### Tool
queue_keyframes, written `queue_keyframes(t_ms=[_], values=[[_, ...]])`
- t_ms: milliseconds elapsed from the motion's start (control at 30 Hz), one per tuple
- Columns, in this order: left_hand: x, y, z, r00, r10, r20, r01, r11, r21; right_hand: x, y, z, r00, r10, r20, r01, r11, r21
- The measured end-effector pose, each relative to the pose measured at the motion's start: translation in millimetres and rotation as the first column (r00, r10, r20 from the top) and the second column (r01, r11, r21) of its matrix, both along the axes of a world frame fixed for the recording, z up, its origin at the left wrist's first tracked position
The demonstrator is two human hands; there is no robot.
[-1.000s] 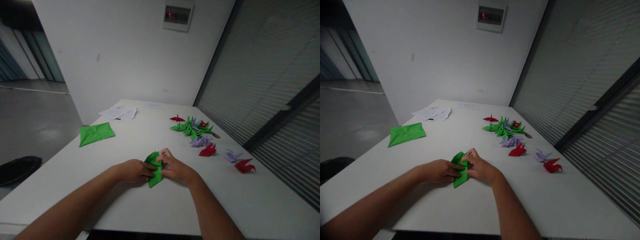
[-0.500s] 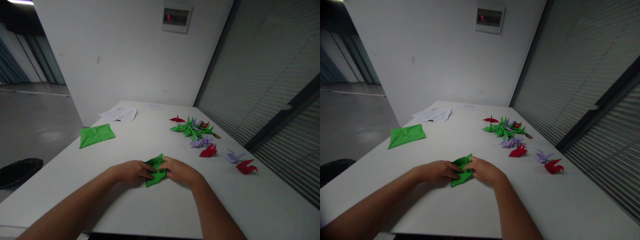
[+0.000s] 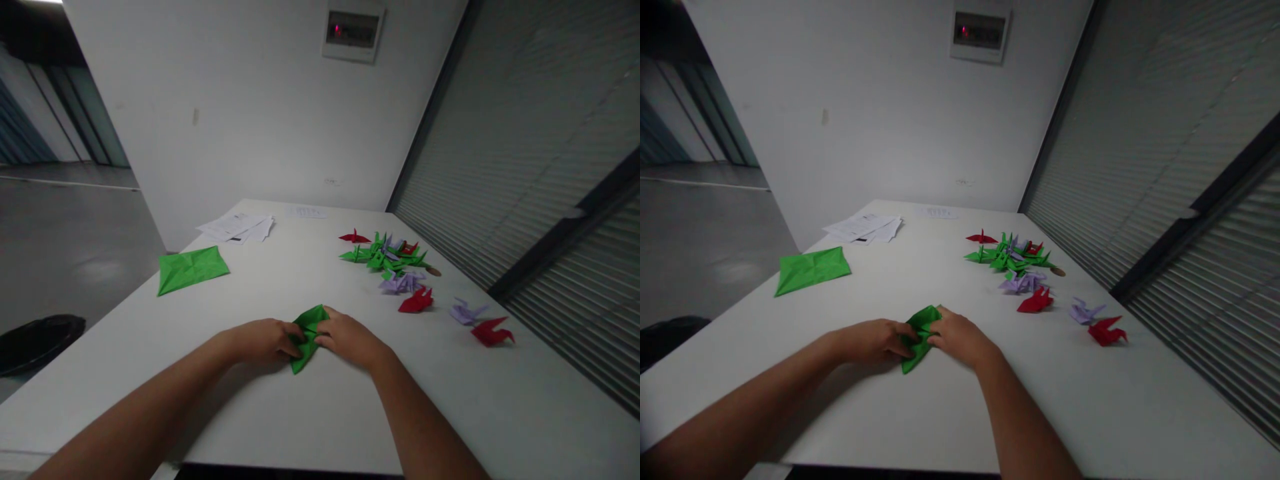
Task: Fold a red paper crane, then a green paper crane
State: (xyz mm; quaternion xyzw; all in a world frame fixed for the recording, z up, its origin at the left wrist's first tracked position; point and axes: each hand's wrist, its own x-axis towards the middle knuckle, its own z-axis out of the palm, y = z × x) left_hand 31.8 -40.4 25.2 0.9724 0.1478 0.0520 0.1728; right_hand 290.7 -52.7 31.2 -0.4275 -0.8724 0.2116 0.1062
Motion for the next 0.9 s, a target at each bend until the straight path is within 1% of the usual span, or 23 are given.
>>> queue_keyframes(t_ms=[167,333,467,567,667,767,833,900], values=[[-1.3,0.6,3.4,0.999,-0.039,0.007,0.039,0.999,0.027,-8.4,-0.8,-3.3,0.995,-0.097,0.035,0.094,0.992,0.09],[-2.8,-1.7,6.3,0.999,-0.046,0.006,0.046,0.999,0.029,-13.3,1.6,-9.8,0.991,-0.122,0.056,0.115,0.986,0.124],[-1.6,-5.4,6.0,0.999,0.026,0.032,-0.026,1.0,0.006,-17.6,1.2,-11.0,0.989,-0.139,0.054,0.13,0.982,0.138],[0.0,-8.0,6.4,0.999,0.043,0.003,-0.043,0.997,0.061,-19.0,-0.3,-7.6,0.989,-0.143,0.033,0.137,0.981,0.135],[0.5,-8.5,7.2,0.999,0.002,-0.039,0.003,0.99,0.141,-15.5,-0.8,-2.1,0.996,-0.086,-0.034,0.089,0.991,0.1],[-0.2,-7.2,6.8,0.999,-0.011,-0.043,0.018,0.986,0.169,-7.0,1.7,0.5,0.987,-0.001,-0.163,0.013,0.997,0.075],[-0.9,-6.0,5.5,0.999,-0.018,-0.026,0.022,0.984,0.176,-0.6,5.2,-2.0,0.965,0.008,-0.262,0.01,0.998,0.068],[-1.4,-5.4,3.6,1.0,-0.027,-0.013,0.029,0.984,0.177,4.6,9.2,-7.8,0.93,-0.022,-0.368,0.036,0.999,0.032]])
